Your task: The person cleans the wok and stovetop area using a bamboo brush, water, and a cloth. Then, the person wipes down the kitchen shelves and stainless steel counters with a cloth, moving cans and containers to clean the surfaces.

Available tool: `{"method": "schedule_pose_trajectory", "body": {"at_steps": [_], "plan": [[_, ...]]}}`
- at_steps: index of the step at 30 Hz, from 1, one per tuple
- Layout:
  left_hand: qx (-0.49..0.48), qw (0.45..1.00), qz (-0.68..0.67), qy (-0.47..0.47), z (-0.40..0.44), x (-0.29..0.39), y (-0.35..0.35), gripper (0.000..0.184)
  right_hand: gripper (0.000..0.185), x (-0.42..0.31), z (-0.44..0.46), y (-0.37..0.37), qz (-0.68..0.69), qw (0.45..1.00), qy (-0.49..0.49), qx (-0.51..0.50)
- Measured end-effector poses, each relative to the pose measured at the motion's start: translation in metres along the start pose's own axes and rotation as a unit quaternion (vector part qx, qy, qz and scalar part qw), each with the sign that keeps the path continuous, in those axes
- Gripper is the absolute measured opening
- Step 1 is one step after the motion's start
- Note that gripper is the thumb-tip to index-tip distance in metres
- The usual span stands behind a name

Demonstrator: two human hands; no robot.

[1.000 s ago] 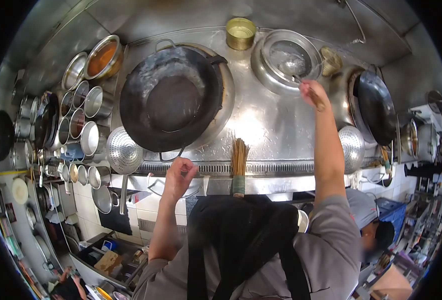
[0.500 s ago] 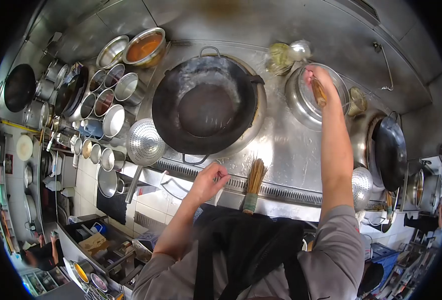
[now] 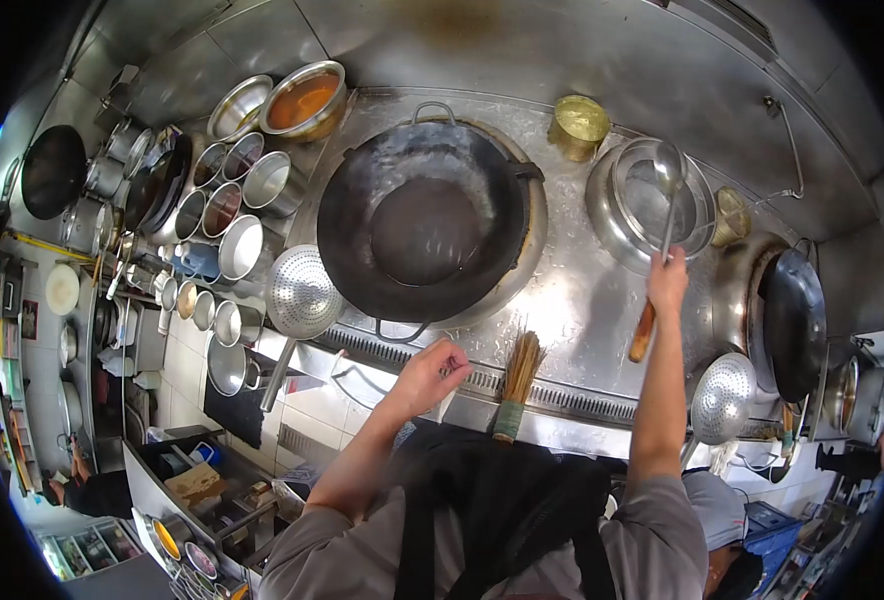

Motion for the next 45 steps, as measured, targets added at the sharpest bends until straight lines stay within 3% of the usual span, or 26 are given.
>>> {"method": "schedule_pose_trajectory", "body": {"at_steps": [2, 5, 8, 10, 11, 12, 13, 15, 18, 21, 25, 31, 33, 37, 40, 42, 45], "plan": [[-0.014, 1.0, 0.008, 0.004, 0.005, 0.005, 0.005, 0.018, 0.04, 0.047, 0.011, -0.006, -0.05, 0.998, -0.044, 0.005], [-0.034, 0.999, -0.004, 0.014, 0.013, 0.016, 0.017, 0.018, 0.039, 0.099, 0.048, 0.004, -0.179, 0.98, -0.039, -0.077], [-0.048, 0.999, -0.006, 0.025, 0.018, 0.03, 0.026, 0.018, 0.03, 0.14, 0.092, 0.041, -0.049, 0.955, 0.09, -0.278], [-0.062, 0.997, -0.006, 0.038, 0.021, 0.034, 0.032, 0.017, 0.026, 0.148, 0.089, 0.054, 0.178, 0.929, 0.177, -0.272], [-0.062, 0.997, -0.007, 0.04, 0.02, 0.035, 0.033, 0.017, 0.026, 0.15, 0.086, 0.059, 0.287, 0.895, 0.218, -0.263], [-0.062, 0.997, -0.008, 0.044, 0.019, 0.036, 0.032, 0.017, 0.024, 0.153, 0.078, 0.071, 0.473, 0.805, 0.266, -0.24], [-0.061, 0.997, -0.01, 0.049, 0.019, 0.037, 0.032, 0.017, 0.024, 0.153, 0.07, 0.078, 0.636, 0.678, 0.303, -0.207], [-0.055, 0.998, -0.007, 0.034, 0.019, 0.026, 0.029, 0.018, 0.027, 0.135, 0.045, 0.07, 0.674, 0.579, 0.391, -0.24], [-0.055, 0.998, 0.006, 0.02, 0.015, 0.007, 0.026, 0.018, 0.024, 0.074, 0.029, 0.034, 0.669, 0.643, 0.326, -0.18], [-0.049, 0.999, -0.006, 0.003, 0.015, -0.004, 0.023, 0.017, 0.022, 0.029, 0.039, 0.019, 0.681, 0.619, 0.303, -0.249], [-0.019, 1.0, -0.011, 0.019, 0.017, 0.001, 0.016, 0.016, 0.019, -0.06, 0.057, 0.018, 0.643, 0.663, 0.271, -0.273], [-0.008, 1.0, -0.026, 0.006, 0.019, 0.006, 0.007, 0.017, 0.02, -0.132, 0.098, 0.1, 0.552, 0.759, 0.202, -0.28], [-0.004, 1.0, -0.018, 0.009, 0.019, 0.007, 0.004, 0.017, 0.015, -0.142, 0.093, 0.115, 0.449, 0.841, 0.12, -0.278], [-0.03, 0.999, -0.029, 0.0, 0.028, 0.007, 0.009, 0.017, 0.026, -0.103, 0.08, 0.111, 0.318, 0.935, -0.036, -0.15], [-0.051, 0.998, -0.046, 0.005, 0.041, 0.013, 0.021, 0.017, 0.037, -0.054, 0.039, 0.061, 0.193, 0.979, -0.027, -0.054], [-0.076, 0.996, -0.041, 0.024, 0.055, 0.024, 0.033, 0.017, 0.041, -0.019, 0.023, 0.028, 0.06, 0.998, -0.021, -0.011], [-0.116, 0.991, -0.036, 0.058, 0.08, 0.05, 0.053, 0.015, 0.038, 0.037, 0.025, 0.001, -0.077, 0.992, -0.089, 0.052]]}}
Point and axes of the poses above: each hand's wrist, its own z-axis towards the middle knuckle, its own y-axis out of the palm, x = y × z, the point moved 9 cm from there along z, towards the middle knuckle, and after that the axes turned 10 degrees about -y, right-handed, at the moved point
